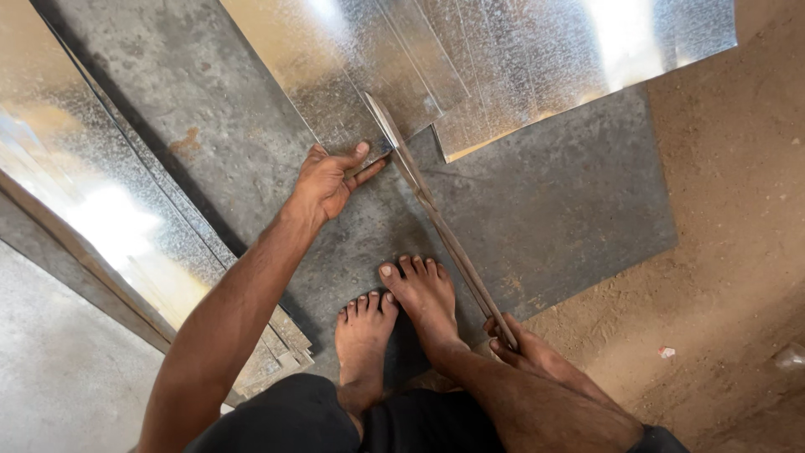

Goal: The person cuts galvanized sheet metal into long strips using large hand shears while standing over the sheets on the floor. They align each sheet, snip along it, and set cut strips aside, repeating the process across several sheets.

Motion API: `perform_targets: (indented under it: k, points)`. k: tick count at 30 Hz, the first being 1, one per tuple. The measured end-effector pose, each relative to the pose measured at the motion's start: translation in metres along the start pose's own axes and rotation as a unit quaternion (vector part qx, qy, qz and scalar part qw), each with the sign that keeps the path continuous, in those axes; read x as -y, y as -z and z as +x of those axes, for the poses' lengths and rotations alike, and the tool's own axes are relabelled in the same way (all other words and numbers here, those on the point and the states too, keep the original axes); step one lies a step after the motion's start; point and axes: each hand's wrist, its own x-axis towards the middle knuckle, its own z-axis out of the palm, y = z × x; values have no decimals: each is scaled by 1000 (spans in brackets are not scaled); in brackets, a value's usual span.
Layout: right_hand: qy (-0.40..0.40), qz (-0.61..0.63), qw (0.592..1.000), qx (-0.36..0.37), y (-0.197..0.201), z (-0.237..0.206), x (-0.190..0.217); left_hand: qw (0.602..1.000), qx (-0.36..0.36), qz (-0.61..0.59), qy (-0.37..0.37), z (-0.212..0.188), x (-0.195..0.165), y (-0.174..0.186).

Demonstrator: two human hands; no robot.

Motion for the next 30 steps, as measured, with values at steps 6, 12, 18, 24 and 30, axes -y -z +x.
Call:
perform_targets:
  k: [6, 12, 18, 24, 30]
  points:
    - [38, -27, 999, -19, 7, -2, -4, 1000, -7, 18, -1, 0, -3, 0]
    - [2, -57, 996, -72, 7, 10, -27, 999, -28, 25, -5, -2, 0, -4]
    - [4, -10, 995, -98, 9, 7, -23, 997, -63, 38, -20, -3, -3, -11]
    - [-55, -158, 969, -184, -1, 9, -12, 995, -67, 72, -14, -4, -3, -11]
    - [-65, -132, 978, -149, 1, 8, -14, 992, -96, 75, -5, -8, -5, -13]
